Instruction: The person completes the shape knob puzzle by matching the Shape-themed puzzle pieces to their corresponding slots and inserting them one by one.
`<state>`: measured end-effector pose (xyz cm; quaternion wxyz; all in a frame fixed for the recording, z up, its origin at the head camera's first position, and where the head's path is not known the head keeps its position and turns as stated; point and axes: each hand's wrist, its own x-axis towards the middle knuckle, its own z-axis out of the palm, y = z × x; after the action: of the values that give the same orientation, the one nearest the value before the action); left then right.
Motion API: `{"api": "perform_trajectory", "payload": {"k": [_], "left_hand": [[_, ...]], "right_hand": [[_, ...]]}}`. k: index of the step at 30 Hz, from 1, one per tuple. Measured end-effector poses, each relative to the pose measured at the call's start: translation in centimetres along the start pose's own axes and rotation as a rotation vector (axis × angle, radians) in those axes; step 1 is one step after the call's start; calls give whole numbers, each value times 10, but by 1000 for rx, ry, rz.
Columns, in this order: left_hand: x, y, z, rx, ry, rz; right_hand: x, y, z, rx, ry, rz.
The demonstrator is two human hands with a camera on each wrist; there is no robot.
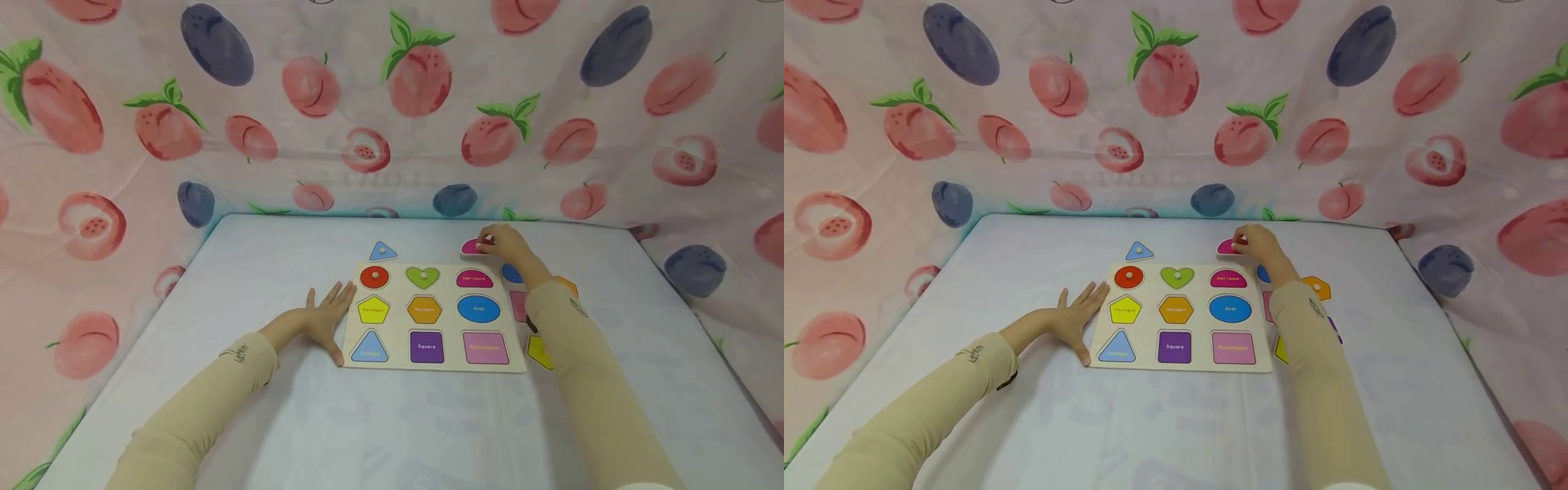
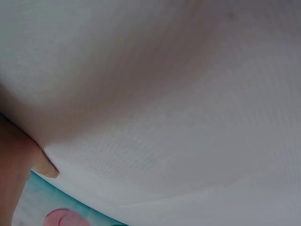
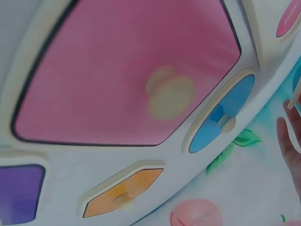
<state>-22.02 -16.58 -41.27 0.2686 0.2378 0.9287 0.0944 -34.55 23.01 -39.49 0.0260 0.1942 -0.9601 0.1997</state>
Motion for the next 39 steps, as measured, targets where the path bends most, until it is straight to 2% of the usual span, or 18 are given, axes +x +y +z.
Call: {"api": "perform_trajectory", "payload": {"k": [6,16,29,39], "left_hand": [[0,-1,3,15,2,2],[1,-4,5,19,1,3],[-2,-6,10,28,22,22],[-2,-6,11,27,23,20]], "right_hand": [[-11,-7,-2,-68,14,11],[-27,-15,-4,-26,-2,59],[-48,-20,0,-3,21,-14],[-58,-26,3,1,-16,18]]}}
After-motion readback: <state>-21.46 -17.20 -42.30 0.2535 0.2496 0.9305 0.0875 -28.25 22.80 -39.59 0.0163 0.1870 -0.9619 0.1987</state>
